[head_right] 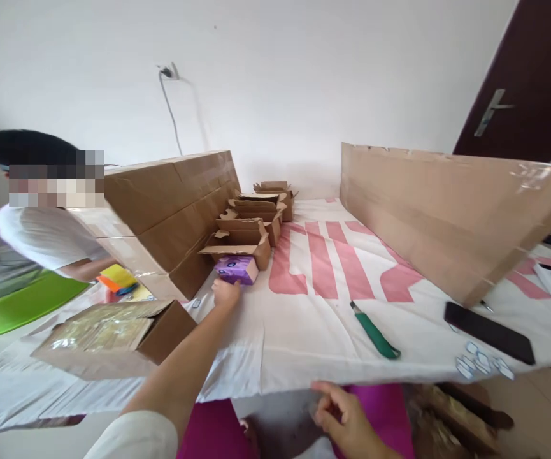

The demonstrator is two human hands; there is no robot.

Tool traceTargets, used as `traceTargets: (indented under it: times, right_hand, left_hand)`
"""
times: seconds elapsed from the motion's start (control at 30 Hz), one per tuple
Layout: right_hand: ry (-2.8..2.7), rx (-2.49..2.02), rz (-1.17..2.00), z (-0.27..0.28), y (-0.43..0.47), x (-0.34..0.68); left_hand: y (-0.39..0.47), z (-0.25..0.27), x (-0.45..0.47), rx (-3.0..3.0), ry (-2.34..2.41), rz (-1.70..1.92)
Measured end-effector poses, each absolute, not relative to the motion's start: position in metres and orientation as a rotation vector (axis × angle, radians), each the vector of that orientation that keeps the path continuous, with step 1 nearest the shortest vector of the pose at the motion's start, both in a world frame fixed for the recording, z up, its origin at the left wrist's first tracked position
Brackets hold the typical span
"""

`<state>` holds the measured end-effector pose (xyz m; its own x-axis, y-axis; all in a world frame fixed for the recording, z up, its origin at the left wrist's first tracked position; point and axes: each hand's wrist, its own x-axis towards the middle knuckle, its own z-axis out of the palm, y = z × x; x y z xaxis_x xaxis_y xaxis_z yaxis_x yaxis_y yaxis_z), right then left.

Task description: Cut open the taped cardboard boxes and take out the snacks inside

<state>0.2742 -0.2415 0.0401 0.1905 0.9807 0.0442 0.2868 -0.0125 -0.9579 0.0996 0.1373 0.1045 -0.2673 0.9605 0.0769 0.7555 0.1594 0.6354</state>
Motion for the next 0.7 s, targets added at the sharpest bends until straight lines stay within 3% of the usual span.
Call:
traceTargets:
  times: [0.13,0.27,0.5,0.7]
  right_hand:
    - [-1.096,-1.876,0.497,0.019,-0.293,0.328]
    - [-0.733,-2.281,0.423,-0.027,-0.353,0.403]
    - [-0.436,-2.786,0.73,-0.107,-0.446,0.442]
    - [-0.438,-2.928,0.958,-0.142,-0.438,0.409]
  left_hand:
    - [0.098,0.086,0.099,1.882,1.942,0.786]
    - [0.059,0.074,0.089,2.081,1.792,0.633]
    - [0.042,0.075,0.086,2.192,1.769,0.466]
    - [0.033,0.073,0.089,2.259,1.741,0.482]
